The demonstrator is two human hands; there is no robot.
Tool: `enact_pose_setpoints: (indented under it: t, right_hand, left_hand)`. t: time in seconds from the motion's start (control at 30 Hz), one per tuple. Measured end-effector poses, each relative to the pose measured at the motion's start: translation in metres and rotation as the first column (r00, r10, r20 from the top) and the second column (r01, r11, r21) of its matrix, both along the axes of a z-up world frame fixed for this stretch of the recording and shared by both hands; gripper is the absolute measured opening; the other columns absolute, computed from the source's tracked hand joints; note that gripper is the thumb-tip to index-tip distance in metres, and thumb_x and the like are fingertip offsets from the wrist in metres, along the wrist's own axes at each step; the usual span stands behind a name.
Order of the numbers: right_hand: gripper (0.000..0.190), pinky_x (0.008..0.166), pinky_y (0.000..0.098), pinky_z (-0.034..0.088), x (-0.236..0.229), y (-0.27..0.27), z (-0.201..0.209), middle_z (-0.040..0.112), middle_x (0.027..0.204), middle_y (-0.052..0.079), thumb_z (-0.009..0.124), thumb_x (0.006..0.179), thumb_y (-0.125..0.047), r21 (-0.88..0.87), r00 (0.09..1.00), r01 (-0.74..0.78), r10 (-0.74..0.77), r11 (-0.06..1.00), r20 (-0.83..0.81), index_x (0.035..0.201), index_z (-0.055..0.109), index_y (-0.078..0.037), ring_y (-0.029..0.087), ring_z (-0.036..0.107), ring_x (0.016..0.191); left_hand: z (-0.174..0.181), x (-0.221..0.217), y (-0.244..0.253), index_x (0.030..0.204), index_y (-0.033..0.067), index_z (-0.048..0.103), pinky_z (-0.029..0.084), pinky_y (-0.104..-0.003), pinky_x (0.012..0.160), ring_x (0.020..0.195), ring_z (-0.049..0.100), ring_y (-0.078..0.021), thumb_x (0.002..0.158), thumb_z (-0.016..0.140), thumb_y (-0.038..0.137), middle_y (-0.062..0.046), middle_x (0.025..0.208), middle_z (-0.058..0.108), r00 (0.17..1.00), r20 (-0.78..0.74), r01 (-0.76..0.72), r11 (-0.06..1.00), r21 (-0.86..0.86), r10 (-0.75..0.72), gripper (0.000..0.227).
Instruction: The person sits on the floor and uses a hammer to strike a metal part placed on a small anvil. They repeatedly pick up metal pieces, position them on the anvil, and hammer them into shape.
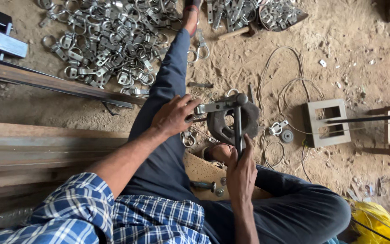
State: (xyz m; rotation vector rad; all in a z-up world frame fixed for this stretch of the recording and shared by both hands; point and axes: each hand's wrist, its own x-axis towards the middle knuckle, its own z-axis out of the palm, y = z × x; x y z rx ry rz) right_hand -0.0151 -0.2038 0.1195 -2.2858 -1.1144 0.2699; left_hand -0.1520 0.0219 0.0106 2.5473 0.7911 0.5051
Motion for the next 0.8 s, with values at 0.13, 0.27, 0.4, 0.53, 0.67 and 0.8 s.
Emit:
enact_pose_setpoints:
  t: [0.13, 0.27, 0.4, 0.53, 0.67, 0.8]
  right_hand:
    - [0.045, 0.067, 0.0500, 0.052, 0.005, 0.006, 0.032, 0.072, 0.093, 0.023, 0.058, 0.105, -0.017, 0.181, 0.995, -0.090, 0.082, 0.979, 0.053, 0.150, 0.057, -0.011, 0.035, 0.069, 0.074]
    - [0.041, 0.063, 0.0455, 0.050, 0.001, 0.010, 0.061, 0.073, 0.108, 0.025, 0.058, 0.107, -0.013, 0.299, 0.992, -0.025, -0.012, 0.954, 0.122, 0.147, 0.059, -0.007, 0.030, 0.067, 0.073]
    - [0.044, 0.070, 0.0428, 0.052, 0.009, -0.001, 0.067, 0.072, 0.112, 0.024, 0.057, 0.110, -0.013, 0.380, 0.976, -0.070, -0.016, 0.922, 0.218, 0.153, 0.054, -0.008, 0.028, 0.068, 0.084]
    - [0.046, 0.063, 0.0425, 0.052, 0.005, -0.002, 0.031, 0.068, 0.087, 0.016, 0.056, 0.104, -0.008, 0.184, 0.981, -0.095, 0.061, 0.978, 0.182, 0.150, 0.058, -0.010, 0.024, 0.065, 0.073]
    - [0.049, 0.065, 0.0468, 0.051, 0.003, 0.003, 0.012, 0.065, 0.077, 0.017, 0.059, 0.101, -0.009, 0.048, 0.996, -0.031, 0.027, 0.998, 0.087, 0.150, 0.057, -0.011, 0.031, 0.062, 0.067]
    - [0.048, 0.072, 0.0468, 0.054, 0.006, -0.008, 0.014, 0.070, 0.105, 0.024, 0.059, 0.102, -0.009, 0.158, 0.999, -0.021, 0.013, 0.987, 0.046, 0.149, 0.058, -0.011, 0.038, 0.070, 0.085]
  left_hand:
    - [0.018, -0.001, -0.003, 0.145, 0.0175, 0.054, 0.061, -0.039, 0.084, 0.112, 0.063, -0.0309, 0.079, 0.088, 0.019, -0.012, 0.134, 0.060, 0.998, -0.056, -0.012, 0.996, -0.086, 0.008, 0.073]
    - [0.030, -0.004, -0.005, 0.142, 0.0178, 0.056, 0.061, -0.040, 0.088, 0.112, 0.065, -0.0309, 0.076, 0.088, 0.017, -0.011, 0.132, 0.062, 0.998, -0.056, -0.024, 0.997, -0.069, 0.020, 0.073]
    - [0.027, -0.002, -0.004, 0.142, 0.0184, 0.056, 0.061, -0.041, 0.088, 0.114, 0.063, -0.0316, 0.075, 0.090, 0.019, -0.011, 0.125, 0.062, 0.999, -0.026, -0.033, 0.992, -0.123, 0.030, 0.076]
    - [0.025, -0.005, -0.004, 0.142, 0.0150, 0.056, 0.061, -0.042, 0.089, 0.115, 0.063, -0.0331, 0.073, 0.089, 0.018, -0.014, 0.133, 0.060, 1.000, -0.015, -0.027, 0.998, -0.060, 0.026, 0.076]
    - [0.026, -0.006, -0.004, 0.140, 0.0152, 0.058, 0.060, -0.044, 0.088, 0.113, 0.064, -0.0330, 0.075, 0.087, 0.019, -0.011, 0.131, 0.061, 0.999, -0.021, -0.042, 0.998, -0.050, 0.041, 0.071]
    - [0.026, -0.012, -0.007, 0.141, 0.0178, 0.059, 0.061, -0.042, 0.087, 0.110, 0.065, -0.0285, 0.077, 0.086, 0.020, -0.007, 0.123, 0.062, 0.997, -0.056, -0.053, 0.998, -0.040, 0.051, 0.070]
